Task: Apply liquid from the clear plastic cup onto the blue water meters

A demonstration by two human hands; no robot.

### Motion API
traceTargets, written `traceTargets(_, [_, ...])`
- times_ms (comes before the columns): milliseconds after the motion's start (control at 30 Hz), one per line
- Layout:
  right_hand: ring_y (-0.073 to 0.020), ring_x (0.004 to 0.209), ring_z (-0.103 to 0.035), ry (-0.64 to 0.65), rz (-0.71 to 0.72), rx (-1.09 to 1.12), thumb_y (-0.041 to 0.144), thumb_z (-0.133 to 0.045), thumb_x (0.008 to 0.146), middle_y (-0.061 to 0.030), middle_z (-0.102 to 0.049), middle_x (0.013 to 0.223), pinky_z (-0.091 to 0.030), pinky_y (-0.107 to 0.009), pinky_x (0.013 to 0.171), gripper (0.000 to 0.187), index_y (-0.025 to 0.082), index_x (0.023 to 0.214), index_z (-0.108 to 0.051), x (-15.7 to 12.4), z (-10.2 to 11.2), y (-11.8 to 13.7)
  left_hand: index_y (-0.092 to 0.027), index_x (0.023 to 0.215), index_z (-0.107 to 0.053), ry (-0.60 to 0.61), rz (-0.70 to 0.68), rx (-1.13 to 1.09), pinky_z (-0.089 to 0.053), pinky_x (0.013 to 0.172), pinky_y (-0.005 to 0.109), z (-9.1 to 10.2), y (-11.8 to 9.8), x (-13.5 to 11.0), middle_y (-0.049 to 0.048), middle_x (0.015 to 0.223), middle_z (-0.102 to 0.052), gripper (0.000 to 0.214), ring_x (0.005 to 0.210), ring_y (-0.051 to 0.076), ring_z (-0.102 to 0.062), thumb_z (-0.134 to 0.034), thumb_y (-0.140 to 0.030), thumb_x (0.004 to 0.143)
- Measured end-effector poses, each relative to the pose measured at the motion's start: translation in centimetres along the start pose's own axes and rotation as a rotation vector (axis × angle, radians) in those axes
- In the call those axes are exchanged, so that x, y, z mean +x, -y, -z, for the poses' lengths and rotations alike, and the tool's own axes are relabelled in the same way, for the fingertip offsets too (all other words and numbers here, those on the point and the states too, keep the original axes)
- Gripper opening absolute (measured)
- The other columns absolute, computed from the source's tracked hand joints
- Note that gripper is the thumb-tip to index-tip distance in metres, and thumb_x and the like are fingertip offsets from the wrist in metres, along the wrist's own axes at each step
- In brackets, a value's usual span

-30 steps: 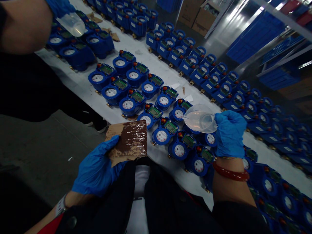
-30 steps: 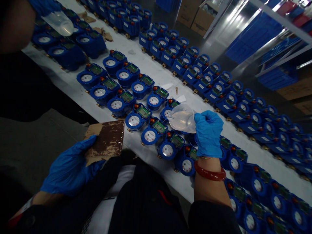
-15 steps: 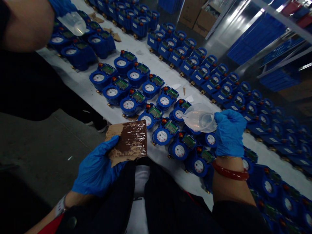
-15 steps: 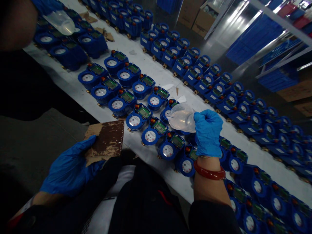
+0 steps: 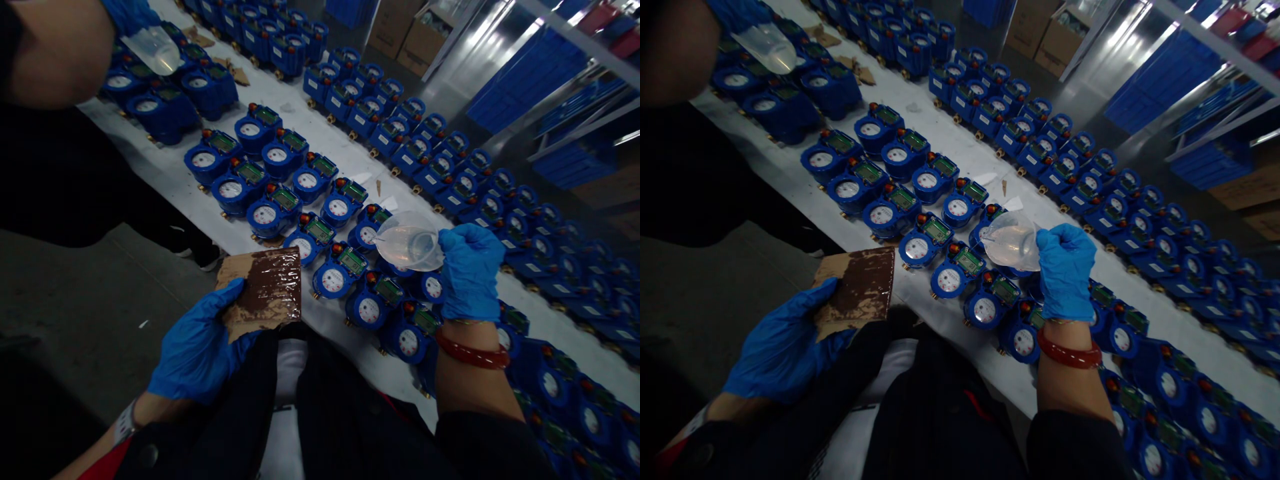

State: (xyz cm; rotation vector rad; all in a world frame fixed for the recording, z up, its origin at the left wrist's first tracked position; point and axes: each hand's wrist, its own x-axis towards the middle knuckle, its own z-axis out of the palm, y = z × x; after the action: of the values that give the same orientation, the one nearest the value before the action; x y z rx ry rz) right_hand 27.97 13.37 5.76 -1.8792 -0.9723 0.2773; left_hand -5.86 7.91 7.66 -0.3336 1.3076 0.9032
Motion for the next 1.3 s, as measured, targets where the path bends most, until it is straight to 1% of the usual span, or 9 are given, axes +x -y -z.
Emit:
traceTargets(100, [-0.0124, 0.060, -0.042, -0.021, -0.075, 0.024, 0.011, -0.068, 0.066, 0.0063, -0.048, 0.055, -0.036, -0.029, 0.059, 0.020, 0.022, 0.058, -0.054, -0.1, -0.1, 0.3, -0.015, 0.164, -0.044, 0.036, 0.005, -0.001, -0.068, 0.053, 0.029, 0.1, 0.0, -0.1, 0.0094, 0.081, -0.086, 0.057, 0.060, 0.027, -0.083, -0.043, -0.007, 0.107])
traceTargets(200, [-0.0125, 0.061, -0.042, -0.026, -0.092, 0.027, 0.010, -0.068, 0.066, 0.0064, -0.048, 0.055, -0.036, -0.029, 0.059, 0.021, 0.022, 0.058, -0.054, -0.3, -0.1, 0.7, -0.012, 0.163, -0.043, 0.060, 0.006, 0.018, -0.068, 0.049, 0.030, 0.1, -0.1, 0.0, 0.0092, 0.074, -0.084, 0.057, 0.057, 0.029, -0.082, -0.043, -0.007, 0.107])
traceTargets(300, [-0.0123, 0.061, -0.042, -0.019, -0.081, 0.018, 0.012, -0.069, 0.067, 0.0070, -0.047, 0.056, -0.037, -0.029, 0.060, 0.020, 0.022, 0.059, -0.054, -0.3, -0.1, 0.6, -0.012, 0.163, -0.044, 0.053, 0.000, 0.032, -0.066, 0.045, 0.028, 0.1, 0.0, -0.1, 0.0082, 0.072, -0.083, 0.055, 0.055, 0.029, -0.081, -0.042, -0.008, 0.107])
traceTargets(433, [-0.0127, 0.062, -0.043, -0.019, -0.079, 0.040, 0.012, -0.067, 0.066, 0.0066, -0.048, 0.057, -0.037, -0.029, 0.062, 0.017, 0.022, 0.060, -0.054, -0.2, -0.2, 0.3, -0.010, 0.161, -0.045, 0.062, -0.013, 0.024, -0.067, 0.049, 0.028, 0.2, 0.0, -0.2, 0.0090, 0.074, -0.084, 0.054, 0.056, 0.027, -0.082, -0.042, -0.007, 0.107])
traceTargets(600, [-0.0126, 0.062, -0.043, -0.021, -0.077, 0.058, 0.016, -0.066, 0.062, 0.0061, -0.048, 0.055, -0.037, -0.029, 0.060, 0.015, 0.023, 0.058, -0.054, -0.2, -0.2, 0.2, -0.010, 0.161, -0.045, 0.065, -0.002, 0.040, -0.065, 0.044, 0.026, 0.4, 0.0, -0.3, 0.0100, 0.076, -0.085, 0.054, 0.054, 0.027, -0.081, -0.042, -0.007, 0.107])
traceTargets(800, [-0.0128, 0.062, -0.042, -0.017, -0.021, 0.052, 0.020, -0.066, 0.062, 0.0057, -0.048, 0.055, -0.037, -0.029, 0.060, 0.013, 0.023, 0.058, -0.054, -0.1, -0.1, -0.3, -0.015, 0.162, -0.045, 0.029, 0.000, 0.032, -0.063, 0.040, 0.027, 0.3, -0.1, -0.3, 0.0091, 0.079, -0.085, 0.056, 0.050, 0.027, -0.079, -0.043, -0.008, 0.106])
traceTargets(933, [-0.0121, 0.062, -0.041, -0.012, -0.030, 0.032, 0.018, -0.066, 0.065, 0.0063, -0.047, 0.056, -0.037, -0.030, 0.062, 0.014, 0.023, 0.060, -0.053, -0.1, 0.0, -0.7, -0.014, 0.160, -0.049, 0.048, 0.001, 0.015, -0.066, 0.046, 0.026, 0.2, 0.1, -0.3, 0.0081, 0.076, -0.086, 0.055, 0.057, 0.027, -0.082, -0.044, -0.007, 0.106])
traceTargets(1100, [-0.0113, 0.061, -0.042, -0.007, -0.012, 0.005, 0.020, -0.065, 0.067, 0.0075, -0.047, 0.056, -0.038, -0.031, 0.066, 0.015, 0.023, 0.061, -0.052, -0.2, -0.1, -0.9, -0.022, 0.162, -0.051, 0.024, 0.006, -0.043, -0.066, 0.046, 0.026, 0.1, 0.3, -0.2, 0.0066, 0.081, -0.088, 0.055, 0.074, 0.031, -0.086, -0.046, -0.013, 0.108])
traceTargets(1300, [-0.0140, 0.061, -0.042, 0.010, 0.010, -0.018, 0.024, -0.066, 0.071, 0.0054, -0.047, 0.058, -0.039, -0.032, 0.064, 0.018, 0.025, 0.062, -0.050, -0.2, 0.2, -2.3, -0.018, 0.158, -0.053, 0.050, 0.023, -0.032, -0.065, 0.044, 0.025, 0.3, 0.2, 0.1, 0.0060, 0.077, -0.086, 0.054, 0.058, 0.026, -0.083, -0.043, -0.008, 0.106])
